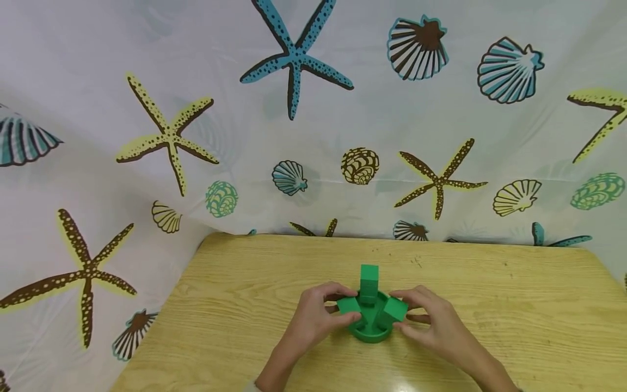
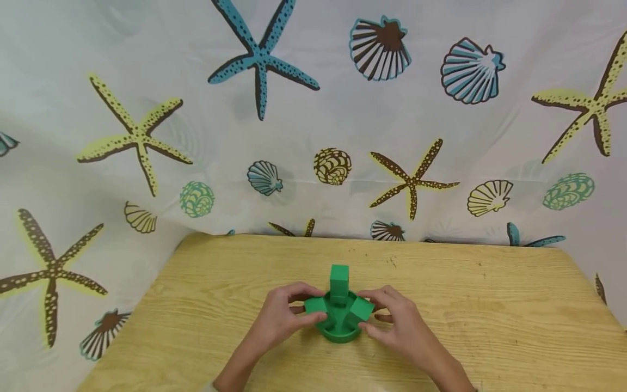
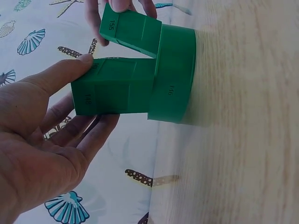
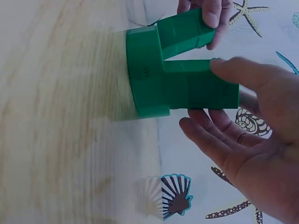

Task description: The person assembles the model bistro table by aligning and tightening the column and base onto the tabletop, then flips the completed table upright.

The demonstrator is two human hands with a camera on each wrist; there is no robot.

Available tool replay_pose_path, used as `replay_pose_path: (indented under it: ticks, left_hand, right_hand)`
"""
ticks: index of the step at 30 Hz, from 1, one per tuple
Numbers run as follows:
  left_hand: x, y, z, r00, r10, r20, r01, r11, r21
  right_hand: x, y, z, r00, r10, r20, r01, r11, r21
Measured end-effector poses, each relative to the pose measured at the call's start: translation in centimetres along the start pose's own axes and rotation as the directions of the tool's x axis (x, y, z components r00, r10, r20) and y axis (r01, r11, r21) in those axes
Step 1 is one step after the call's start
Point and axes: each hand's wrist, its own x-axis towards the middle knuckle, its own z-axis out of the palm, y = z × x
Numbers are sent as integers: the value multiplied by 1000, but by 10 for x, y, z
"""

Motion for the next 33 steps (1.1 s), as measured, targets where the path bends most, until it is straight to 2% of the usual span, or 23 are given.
replay_pose_path:
  ticks: [4, 12, 15, 19, 25, 33]
  left_hand:
    - [0, 0, 0, 1000, -16, 0, 16, 1000, -15]
    - [1, 2, -1, 1000, -4, -3, 4, 999, -35]
    - [0, 3, 0, 1000, -7, -5, 7, 999, -53]
    - [0, 4, 0, 1000, -9, 2, 10, 998, -60]
    - [0, -1, -4, 998, 5, 66, 2, 995, -100]
    - [1, -20, -12, 983, -8, 185, 43, 982, -184]
  right_hand:
    - [0, 3, 3, 999, -39, 22, 39, 999, -28]
    - [2, 4, 6, 997, -78, -18, 76, 990, -122]
    - [2, 2, 5, 998, -65, -17, 62, 991, -122]
    - [1, 1, 2, 1000, -22, 0, 22, 998, -55]
    - [-2, 7, 4, 999, 40, 36, -40, 999, -13]
    - [0, 18, 14, 990, 111, 88, -102, 990, -98]
